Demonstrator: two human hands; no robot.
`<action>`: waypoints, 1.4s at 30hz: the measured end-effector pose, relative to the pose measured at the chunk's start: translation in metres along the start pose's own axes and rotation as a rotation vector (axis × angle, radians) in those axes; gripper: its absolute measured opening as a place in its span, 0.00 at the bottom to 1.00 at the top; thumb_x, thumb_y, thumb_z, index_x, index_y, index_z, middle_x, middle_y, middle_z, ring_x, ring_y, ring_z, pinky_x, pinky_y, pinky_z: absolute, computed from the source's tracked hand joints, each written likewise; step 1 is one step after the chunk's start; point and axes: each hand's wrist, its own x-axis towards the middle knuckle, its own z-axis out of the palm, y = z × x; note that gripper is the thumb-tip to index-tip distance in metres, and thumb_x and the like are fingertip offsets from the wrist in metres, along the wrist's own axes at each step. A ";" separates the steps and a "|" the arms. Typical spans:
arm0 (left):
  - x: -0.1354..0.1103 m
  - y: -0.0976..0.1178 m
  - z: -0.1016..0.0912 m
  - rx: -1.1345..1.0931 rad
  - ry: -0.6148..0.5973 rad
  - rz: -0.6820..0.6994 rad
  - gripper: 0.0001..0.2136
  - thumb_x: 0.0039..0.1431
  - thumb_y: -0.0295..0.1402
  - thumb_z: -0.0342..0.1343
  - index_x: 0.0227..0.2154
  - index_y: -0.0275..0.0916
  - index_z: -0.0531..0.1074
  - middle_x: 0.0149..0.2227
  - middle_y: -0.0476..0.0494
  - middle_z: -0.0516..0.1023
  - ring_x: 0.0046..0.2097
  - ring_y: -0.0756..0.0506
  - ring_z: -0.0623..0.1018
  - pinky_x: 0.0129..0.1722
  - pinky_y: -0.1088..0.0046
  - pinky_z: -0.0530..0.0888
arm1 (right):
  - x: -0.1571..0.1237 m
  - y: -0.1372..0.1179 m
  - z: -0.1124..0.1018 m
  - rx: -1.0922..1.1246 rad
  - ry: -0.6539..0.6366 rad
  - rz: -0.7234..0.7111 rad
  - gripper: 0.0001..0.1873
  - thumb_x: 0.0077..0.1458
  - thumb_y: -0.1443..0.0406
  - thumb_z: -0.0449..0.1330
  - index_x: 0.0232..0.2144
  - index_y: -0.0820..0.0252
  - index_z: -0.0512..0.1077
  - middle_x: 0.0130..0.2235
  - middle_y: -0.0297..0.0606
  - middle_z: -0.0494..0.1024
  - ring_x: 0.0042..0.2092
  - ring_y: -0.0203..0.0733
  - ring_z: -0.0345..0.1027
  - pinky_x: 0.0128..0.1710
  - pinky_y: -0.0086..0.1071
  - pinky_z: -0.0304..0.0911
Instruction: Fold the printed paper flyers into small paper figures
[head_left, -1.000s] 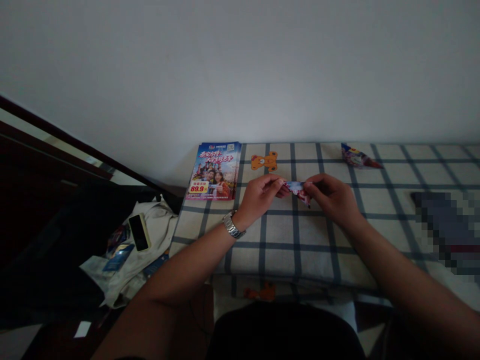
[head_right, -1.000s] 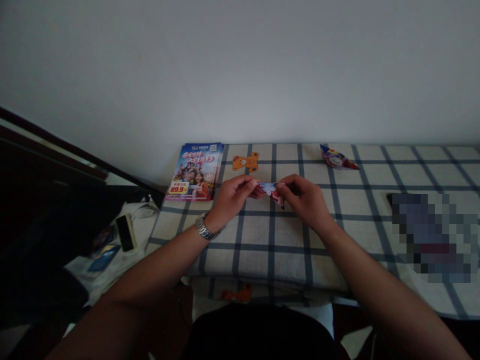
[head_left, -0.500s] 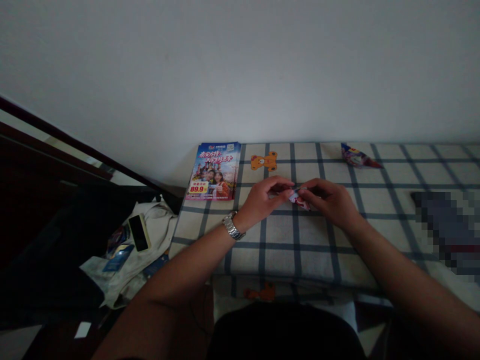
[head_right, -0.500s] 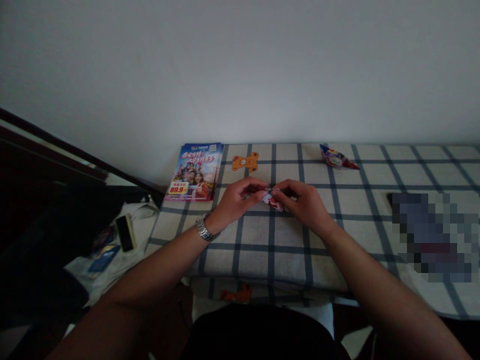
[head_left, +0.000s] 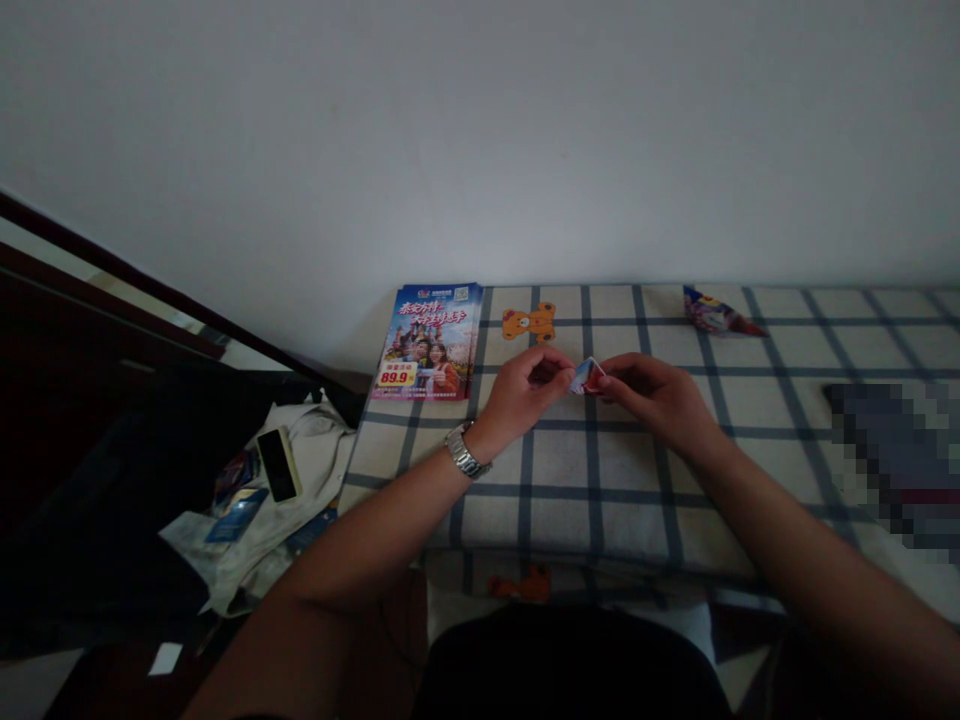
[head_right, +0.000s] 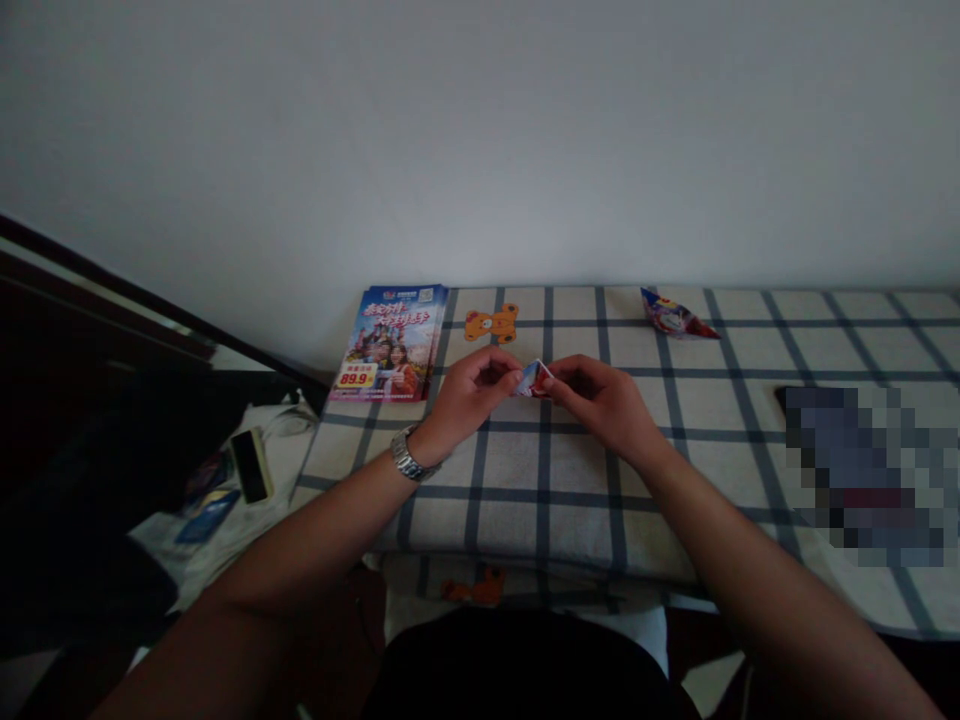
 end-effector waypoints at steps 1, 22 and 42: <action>0.000 0.000 0.000 0.004 -0.013 0.003 0.10 0.67 0.41 0.62 0.39 0.38 0.75 0.36 0.45 0.80 0.37 0.49 0.79 0.39 0.74 0.76 | 0.000 0.001 0.000 -0.003 -0.003 0.002 0.18 0.59 0.50 0.69 0.42 0.55 0.80 0.40 0.40 0.87 0.41 0.47 0.82 0.43 0.39 0.78; -0.004 0.000 0.002 0.027 -0.099 0.051 0.09 0.70 0.38 0.60 0.48 0.42 0.79 0.44 0.43 0.85 0.44 0.47 0.84 0.45 0.70 0.81 | -0.001 -0.001 -0.001 -0.206 -0.025 -0.064 0.17 0.64 0.49 0.64 0.39 0.55 0.80 0.36 0.40 0.86 0.36 0.47 0.80 0.37 0.39 0.73; -0.002 0.003 0.002 -0.057 0.029 0.009 0.10 0.67 0.40 0.63 0.40 0.39 0.75 0.38 0.44 0.82 0.39 0.49 0.81 0.40 0.74 0.79 | 0.001 -0.002 -0.001 0.006 0.064 0.025 0.19 0.58 0.47 0.69 0.40 0.55 0.81 0.36 0.40 0.86 0.37 0.46 0.82 0.40 0.39 0.79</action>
